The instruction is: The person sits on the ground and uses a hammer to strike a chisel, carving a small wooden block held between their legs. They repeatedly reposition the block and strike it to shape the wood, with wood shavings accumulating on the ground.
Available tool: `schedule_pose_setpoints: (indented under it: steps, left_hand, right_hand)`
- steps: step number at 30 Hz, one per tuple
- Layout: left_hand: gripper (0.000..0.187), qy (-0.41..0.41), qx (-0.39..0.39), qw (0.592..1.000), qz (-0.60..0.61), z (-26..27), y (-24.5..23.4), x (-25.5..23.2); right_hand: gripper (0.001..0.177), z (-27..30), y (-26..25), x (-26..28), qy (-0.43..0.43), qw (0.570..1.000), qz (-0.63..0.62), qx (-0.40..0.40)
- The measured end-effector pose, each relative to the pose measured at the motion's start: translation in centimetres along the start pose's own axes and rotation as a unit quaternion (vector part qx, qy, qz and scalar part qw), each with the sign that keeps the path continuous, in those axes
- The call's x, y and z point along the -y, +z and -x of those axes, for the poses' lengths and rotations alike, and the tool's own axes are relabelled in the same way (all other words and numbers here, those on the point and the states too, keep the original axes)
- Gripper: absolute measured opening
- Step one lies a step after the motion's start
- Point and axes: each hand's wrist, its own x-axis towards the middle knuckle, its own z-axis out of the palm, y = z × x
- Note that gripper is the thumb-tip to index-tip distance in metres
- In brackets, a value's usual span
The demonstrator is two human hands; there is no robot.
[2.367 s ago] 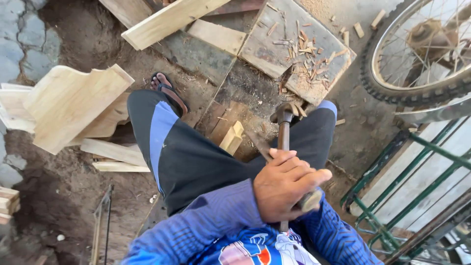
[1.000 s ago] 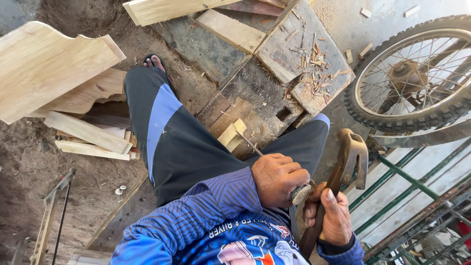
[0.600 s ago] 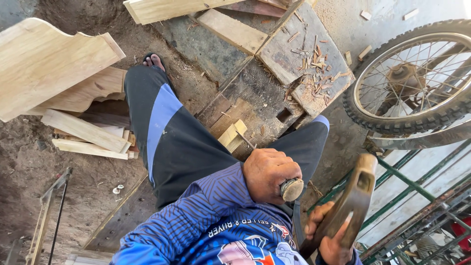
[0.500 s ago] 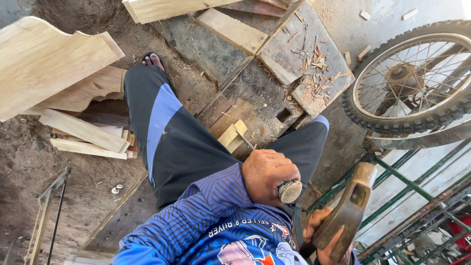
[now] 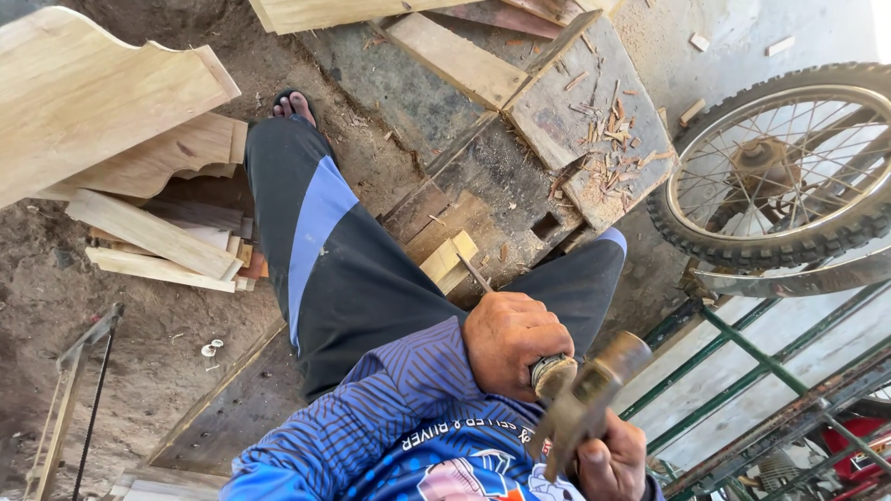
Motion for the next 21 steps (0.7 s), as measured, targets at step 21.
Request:
schedule_pose_setpoints:
  steps: [21]
  left_hand:
    - [0.026,0.013,-0.016,1.0,0.002,0.3,0.0,0.4]
  right_hand:
    - [0.042,-2.4,-0.2,3.6,-0.028,0.984,0.172,0.025]
